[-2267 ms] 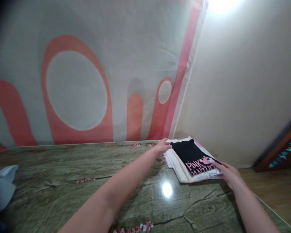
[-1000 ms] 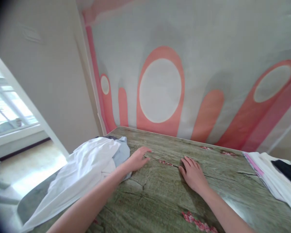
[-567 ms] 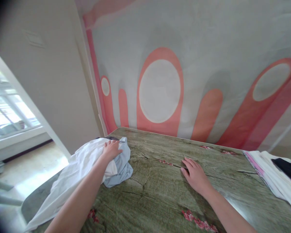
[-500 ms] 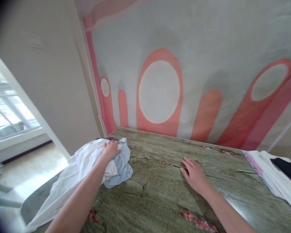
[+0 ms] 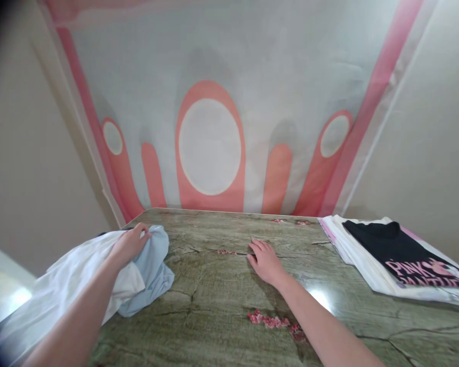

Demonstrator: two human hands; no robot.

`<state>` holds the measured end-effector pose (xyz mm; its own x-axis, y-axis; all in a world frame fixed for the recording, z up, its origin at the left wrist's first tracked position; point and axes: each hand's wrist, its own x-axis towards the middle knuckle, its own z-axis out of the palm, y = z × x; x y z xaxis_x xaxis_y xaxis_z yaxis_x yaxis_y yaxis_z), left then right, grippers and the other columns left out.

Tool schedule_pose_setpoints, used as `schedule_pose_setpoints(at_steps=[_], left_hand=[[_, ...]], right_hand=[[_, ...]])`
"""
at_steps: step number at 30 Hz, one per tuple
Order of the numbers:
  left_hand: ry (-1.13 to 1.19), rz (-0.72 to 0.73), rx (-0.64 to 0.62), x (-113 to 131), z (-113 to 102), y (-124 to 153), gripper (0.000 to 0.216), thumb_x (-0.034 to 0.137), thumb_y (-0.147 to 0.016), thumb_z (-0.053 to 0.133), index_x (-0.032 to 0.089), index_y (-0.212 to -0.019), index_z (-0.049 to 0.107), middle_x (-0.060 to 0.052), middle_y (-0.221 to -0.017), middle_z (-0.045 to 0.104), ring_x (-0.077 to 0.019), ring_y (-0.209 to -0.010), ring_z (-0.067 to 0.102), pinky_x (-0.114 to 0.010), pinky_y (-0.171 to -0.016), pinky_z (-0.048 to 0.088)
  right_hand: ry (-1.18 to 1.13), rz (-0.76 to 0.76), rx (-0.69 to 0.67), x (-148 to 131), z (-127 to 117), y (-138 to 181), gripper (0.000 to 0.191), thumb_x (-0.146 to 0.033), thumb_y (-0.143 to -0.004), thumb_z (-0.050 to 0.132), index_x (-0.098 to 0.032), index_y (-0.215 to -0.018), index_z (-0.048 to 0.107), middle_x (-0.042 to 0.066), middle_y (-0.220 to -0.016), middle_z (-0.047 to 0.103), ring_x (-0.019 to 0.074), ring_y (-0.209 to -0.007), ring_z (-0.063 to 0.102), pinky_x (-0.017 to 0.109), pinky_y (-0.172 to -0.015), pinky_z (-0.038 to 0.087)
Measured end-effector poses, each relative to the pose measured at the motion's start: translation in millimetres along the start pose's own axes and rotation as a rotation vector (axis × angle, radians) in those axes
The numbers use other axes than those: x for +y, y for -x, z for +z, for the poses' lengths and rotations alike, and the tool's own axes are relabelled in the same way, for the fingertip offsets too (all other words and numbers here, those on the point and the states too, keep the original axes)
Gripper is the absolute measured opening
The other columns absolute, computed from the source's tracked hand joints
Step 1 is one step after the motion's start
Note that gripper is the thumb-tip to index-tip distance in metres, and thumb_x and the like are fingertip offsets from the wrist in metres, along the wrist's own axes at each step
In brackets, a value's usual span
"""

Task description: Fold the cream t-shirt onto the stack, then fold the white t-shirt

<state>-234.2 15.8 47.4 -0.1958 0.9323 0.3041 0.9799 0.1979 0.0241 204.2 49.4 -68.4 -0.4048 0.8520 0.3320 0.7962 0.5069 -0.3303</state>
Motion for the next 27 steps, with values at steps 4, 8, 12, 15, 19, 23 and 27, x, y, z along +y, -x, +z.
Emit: schedule_pose_setpoints(at_steps=[4,8,12,15,19,23,27], left_hand=[[0.069,0.032,0.137,0.2,-11.0,-4.6,0.025,0.04,-0.083,0.038,0.021,-0.093,0.049,-0.005,-0.083,0.065,-0.0249,-0.086,0.06,-0.032,-0.076,0.04],[0.2,0.071,0.251,0.5,-21.1,-8.0,0.024,0.044,-0.082,0.04,0.022,-0.087,0.047,-0.003,-0.082,0.063,-0.0232,-0.082,0.06,-0.031,-0.074,0.042],[0.325,0.095,0.353,6.7,-31.7,-6.2,0.023,0.045,-0.082,0.043,0.023,-0.086,0.045,-0.002,-0.085,0.061,-0.0218,-0.079,0.059,-0.03,-0.071,0.042],[0.387,0.108,0.395,17.3,-40.8,-1.0,0.021,0.044,-0.083,0.044,0.022,-0.086,0.044,-0.002,-0.085,0.06,-0.0208,-0.076,0.058,-0.029,-0.068,0.042],[0.463,0.11,0.449,34.1,-50.7,6.7,0.02,0.042,-0.083,0.045,0.022,-0.086,0.044,-0.002,-0.085,0.059,-0.0201,-0.078,0.058,-0.028,-0.066,0.043],[0.566,0.133,0.457,48.4,-57.7,12.3,0.017,0.038,-0.084,0.045,0.021,-0.088,0.043,-0.003,-0.092,0.061,-0.0186,-0.086,0.058,-0.027,-0.07,0.044],[0.649,0.119,0.486,59.3,-66.9,17.6,0.015,0.036,-0.085,0.044,0.021,-0.089,0.041,-0.004,-0.1,0.06,-0.0174,-0.093,0.057,-0.027,-0.077,0.044]], right_hand=[[0.012,-0.01,0.016,0.7,1.5,-0.1,0.042,-0.036,-0.088,0.041,-0.014,-0.121,0.055,0.014,-0.132,0.048,0.0223,-0.125,0.038,0.041,-0.104,0.026],[0.028,-0.017,0.033,0.9,2.6,-0.7,0.041,-0.036,-0.088,0.042,-0.013,-0.12,0.056,0.014,-0.131,0.049,0.0222,-0.123,0.04,0.04,-0.104,0.027],[0.033,-0.021,0.035,1.9,3.1,-1.5,0.041,-0.035,-0.087,0.043,-0.013,-0.119,0.056,0.014,-0.13,0.05,0.0222,-0.123,0.04,0.04,-0.103,0.028],[0.043,-0.023,0.037,2.5,3.5,-1.4,0.041,-0.035,-0.087,0.042,-0.014,-0.119,0.055,0.014,-0.13,0.05,0.0224,-0.123,0.041,0.041,-0.103,0.029],[0.04,-0.028,0.039,2.7,4.5,-1.0,0.041,-0.034,-0.087,0.043,-0.014,-0.12,0.055,0.013,-0.129,0.051,0.0228,-0.122,0.041,0.041,-0.102,0.03],[0.03,-0.031,0.026,4.1,6.5,-1.2,0.04,-0.034,-0.086,0.043,-0.015,-0.12,0.055,0.013,-0.129,0.051,0.0241,-0.122,0.042,0.043,-0.102,0.03],[0.009,-0.041,0.025,7.0,7.1,-0.3,0.04,-0.033,-0.085,0.044,-0.014,-0.118,0.056,0.014,-0.129,0.05,0.0255,-0.121,0.042,0.044,-0.101,0.031]])
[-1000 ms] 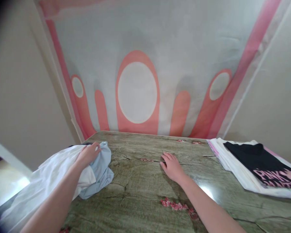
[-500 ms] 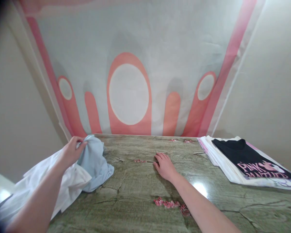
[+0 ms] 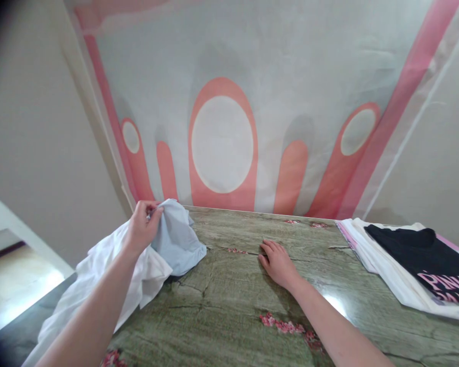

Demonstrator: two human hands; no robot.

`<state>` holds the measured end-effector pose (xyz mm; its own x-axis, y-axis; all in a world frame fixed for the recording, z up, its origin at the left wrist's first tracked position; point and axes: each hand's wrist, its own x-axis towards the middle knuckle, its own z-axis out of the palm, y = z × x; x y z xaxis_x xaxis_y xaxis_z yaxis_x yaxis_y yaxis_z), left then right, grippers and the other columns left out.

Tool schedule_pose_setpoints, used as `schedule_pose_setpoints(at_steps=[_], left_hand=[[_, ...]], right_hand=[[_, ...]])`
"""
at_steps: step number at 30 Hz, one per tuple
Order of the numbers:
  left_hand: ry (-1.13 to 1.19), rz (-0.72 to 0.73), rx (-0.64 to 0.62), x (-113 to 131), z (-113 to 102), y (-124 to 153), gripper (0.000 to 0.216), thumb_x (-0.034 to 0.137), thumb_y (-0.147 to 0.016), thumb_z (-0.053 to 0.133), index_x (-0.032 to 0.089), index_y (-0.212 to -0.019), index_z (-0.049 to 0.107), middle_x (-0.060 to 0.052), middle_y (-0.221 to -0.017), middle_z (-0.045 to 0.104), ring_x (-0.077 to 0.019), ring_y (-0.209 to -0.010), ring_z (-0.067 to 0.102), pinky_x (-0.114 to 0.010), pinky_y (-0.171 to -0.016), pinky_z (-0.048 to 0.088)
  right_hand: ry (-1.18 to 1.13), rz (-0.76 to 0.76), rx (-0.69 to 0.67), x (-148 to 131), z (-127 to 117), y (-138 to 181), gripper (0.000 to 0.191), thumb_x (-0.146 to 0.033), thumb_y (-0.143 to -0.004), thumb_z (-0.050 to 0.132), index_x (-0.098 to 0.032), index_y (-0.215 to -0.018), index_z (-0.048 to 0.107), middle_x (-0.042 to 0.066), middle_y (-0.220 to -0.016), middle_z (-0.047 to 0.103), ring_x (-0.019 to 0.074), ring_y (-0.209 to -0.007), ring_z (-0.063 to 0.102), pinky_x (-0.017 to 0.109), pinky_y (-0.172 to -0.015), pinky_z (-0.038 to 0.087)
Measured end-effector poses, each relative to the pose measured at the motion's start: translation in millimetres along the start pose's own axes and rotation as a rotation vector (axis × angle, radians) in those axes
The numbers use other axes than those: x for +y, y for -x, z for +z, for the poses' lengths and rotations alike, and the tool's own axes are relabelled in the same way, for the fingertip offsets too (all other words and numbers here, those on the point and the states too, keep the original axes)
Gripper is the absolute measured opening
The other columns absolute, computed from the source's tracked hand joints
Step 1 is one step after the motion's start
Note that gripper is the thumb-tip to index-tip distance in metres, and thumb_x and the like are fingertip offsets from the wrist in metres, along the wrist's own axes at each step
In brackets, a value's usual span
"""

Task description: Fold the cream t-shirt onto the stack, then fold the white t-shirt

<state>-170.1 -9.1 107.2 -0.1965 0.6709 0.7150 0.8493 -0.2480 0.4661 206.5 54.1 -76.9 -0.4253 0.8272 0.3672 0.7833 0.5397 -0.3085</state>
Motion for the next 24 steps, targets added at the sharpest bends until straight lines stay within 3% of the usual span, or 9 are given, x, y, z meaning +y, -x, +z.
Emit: schedule_pose_setpoints(at_steps=[4,8,12,14,16,19,22,24], left_hand=[[0.097,0.029,-0.025,13.6,-0.8,3.3,0.014,0.035,-0.086,0.043,0.021,-0.09,0.04,-0.006,-0.108,0.058,-0.0179,-0.098,0.056,-0.029,-0.083,0.044],[0.185,0.135,-0.182,22.8,10.2,12.3,0.01,0.03,-0.087,0.045,0.021,-0.088,0.044,-0.006,-0.108,0.058,-0.0184,-0.098,0.056,-0.03,-0.083,0.044],[0.188,0.213,-0.32,30.4,31.2,25.9,0.002,0.023,-0.085,0.047,0.021,-0.084,0.047,-0.005,-0.104,0.06,-0.0179,-0.094,0.057,-0.031,-0.083,0.043],[0.167,0.258,-0.361,34.0,39.9,32.4,0.002,0.02,-0.083,0.048,0.021,-0.082,0.049,-0.004,-0.102,0.06,-0.0183,-0.095,0.057,-0.032,-0.084,0.043],[0.112,0.28,-0.385,35.8,44.6,36.9,0.003,0.021,-0.084,0.048,0.021,-0.084,0.05,-0.005,-0.101,0.061,-0.0192,-0.096,0.056,-0.034,-0.085,0.042],[-0.052,0.278,-0.4,30.5,43.4,38.4,0.024,0.031,-0.083,0.051,0.021,-0.105,0.05,-0.008,-0.109,0.058,-0.0232,-0.105,0.053,-0.039,-0.092,0.038],[-0.267,0.281,-0.452,15.8,36.0,35.6,0.07,0.041,-0.069,0.065,0.019,-0.129,0.036,-0.013,-0.128,0.046,-0.0311,-0.123,0.037,-0.047,-0.103,0.024],[-0.401,0.247,-0.484,4.9,29.9,33.1,0.092,0.037,-0.058,0.071,0.019,-0.137,0.027,-0.015,-0.138,0.035,-0.0359,-0.132,0.022,-0.052,-0.106,0.014]], right_hand=[[-0.113,-0.01,0.044,-12.4,-3.9,-0.5,0.037,-0.03,-0.082,0.049,-0.016,-0.115,0.057,0.013,-0.123,0.054,0.0255,-0.116,0.046,0.044,-0.099,0.034],[-0.389,-0.09,0.049,-62.0,-9.0,-12.8,0.047,-0.033,-0.075,0.059,-0.018,-0.119,0.053,0.012,-0.122,0.054,0.025,-0.113,0.048,0.042,-0.096,0.038],[-0.881,-0.016,-0.131,-129.7,-6.1,-42.0,0.065,-0.037,-0.07,0.066,-0.021,-0.128,0.042,0.012,-0.125,0.052,0.0183,-0.08,0.061,0.033,-0.066,0.051],[-1.121,0.031,-0.185,-155.7,-1.2,-58.7,0.058,-0.036,-0.069,0.066,-0.02,-0.121,0.048,0.008,-0.112,0.059,0.0152,-0.07,0.06,0.03,-0.059,0.05],[-1.282,0.081,-0.167,-171.0,3.5,-73.4,0.041,-0.036,-0.07,0.066,-0.016,-0.105,0.058,0.003,-0.092,0.064,0.0153,-0.07,0.059,0.03,-0.061,0.05],[-1.462,0.198,-0.104,-176.2,4.1,-89.0,0.028,-0.036,-0.068,0.066,-0.017,-0.088,0.062,0.0,-0.078,0.064,0.0162,-0.073,0.058,0.032,-0.066,0.051],[-1.634,0.294,-0.072,-171.7,-3.7,-97.0,0.03,-0.034,-0.065,0.069,-0.022,-0.091,0.062,-0.002,-0.086,0.065,0.017,-0.08,0.059,0.033,-0.068,0.051],[-1.729,0.333,-0.068,-169.0,-8.6,-99.4,0.031,-0.031,-0.064,0.07,-0.024,-0.093,0.06,-0.002,-0.089,0.064,0.0167,-0.081,0.059,0.033,-0.067,0.051]])
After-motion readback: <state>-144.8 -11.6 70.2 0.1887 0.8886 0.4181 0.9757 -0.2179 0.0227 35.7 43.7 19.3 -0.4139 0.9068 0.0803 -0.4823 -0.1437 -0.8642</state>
